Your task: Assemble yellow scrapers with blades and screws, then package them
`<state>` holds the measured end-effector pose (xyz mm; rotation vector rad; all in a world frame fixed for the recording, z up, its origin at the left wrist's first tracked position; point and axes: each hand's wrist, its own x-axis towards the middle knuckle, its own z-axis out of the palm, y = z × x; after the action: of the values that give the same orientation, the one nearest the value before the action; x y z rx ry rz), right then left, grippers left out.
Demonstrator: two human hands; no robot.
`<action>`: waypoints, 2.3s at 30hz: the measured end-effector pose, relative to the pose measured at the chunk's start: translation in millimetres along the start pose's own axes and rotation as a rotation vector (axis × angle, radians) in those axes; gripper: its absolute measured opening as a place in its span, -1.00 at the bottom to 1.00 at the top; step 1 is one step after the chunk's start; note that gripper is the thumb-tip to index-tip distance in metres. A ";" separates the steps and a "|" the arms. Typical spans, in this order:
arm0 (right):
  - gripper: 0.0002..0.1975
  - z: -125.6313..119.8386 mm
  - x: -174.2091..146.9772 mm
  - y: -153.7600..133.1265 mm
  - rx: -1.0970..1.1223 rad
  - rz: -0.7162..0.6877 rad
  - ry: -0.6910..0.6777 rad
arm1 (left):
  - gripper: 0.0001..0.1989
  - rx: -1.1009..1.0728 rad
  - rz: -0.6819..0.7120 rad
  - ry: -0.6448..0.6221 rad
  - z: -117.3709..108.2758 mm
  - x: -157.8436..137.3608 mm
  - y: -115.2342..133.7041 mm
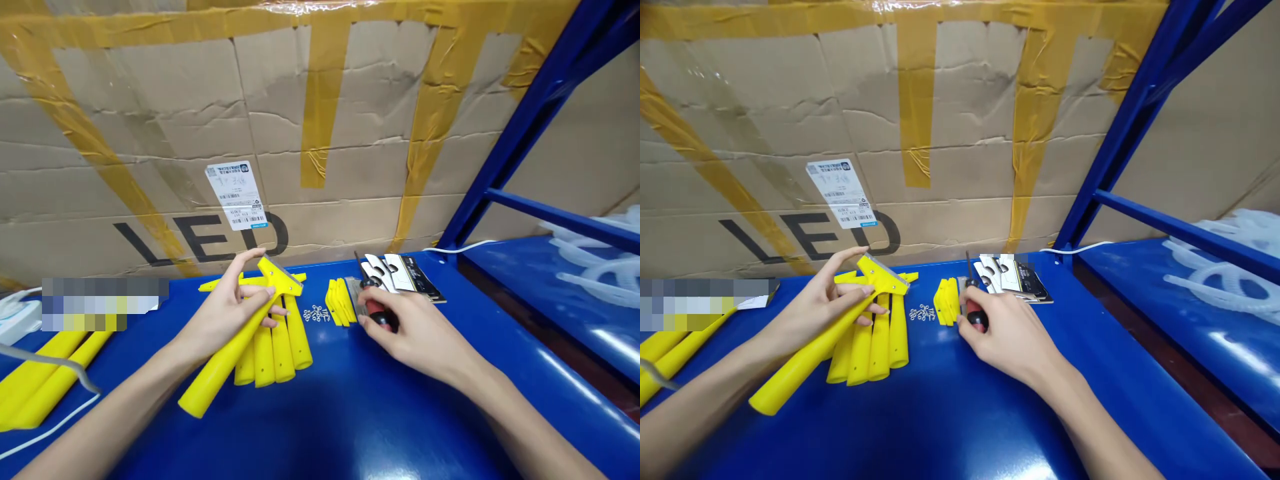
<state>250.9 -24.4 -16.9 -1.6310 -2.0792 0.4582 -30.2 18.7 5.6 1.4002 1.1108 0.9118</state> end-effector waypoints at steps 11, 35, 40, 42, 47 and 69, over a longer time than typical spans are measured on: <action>-0.59 -3.3 -4.1 1.9 -0.229 -0.110 -0.125 | -0.75 0.104 0.035 -0.172 39.0 10.1 1.5; -0.61 -42.1 -4.4 50.3 -0.340 -0.221 0.340 | -0.75 -0.006 -0.002 -0.221 73.5 27.9 8.9; -0.67 -43.5 -11.1 19.1 -0.010 -0.422 0.484 | -0.67 -0.289 -0.032 -0.181 46.7 17.3 20.6; -0.72 -39.4 -9.3 6.9 0.123 -0.426 0.455 | -0.66 -0.417 -0.022 -0.163 31.5 13.5 24.2; -0.80 -21.5 9.5 -25.0 0.336 -0.483 0.261 | -0.63 -0.608 0.051 0.076 -4.2 4.1 27.2; -0.85 62.8 22.7 -73.0 0.141 -0.667 0.554 | 0.00 -0.813 0.221 0.482 -14.7 6.6 13.4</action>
<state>152.8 -19.0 -28.3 -0.7757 -1.9373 -0.0733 -40.5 29.3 20.4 0.6400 0.7676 1.6873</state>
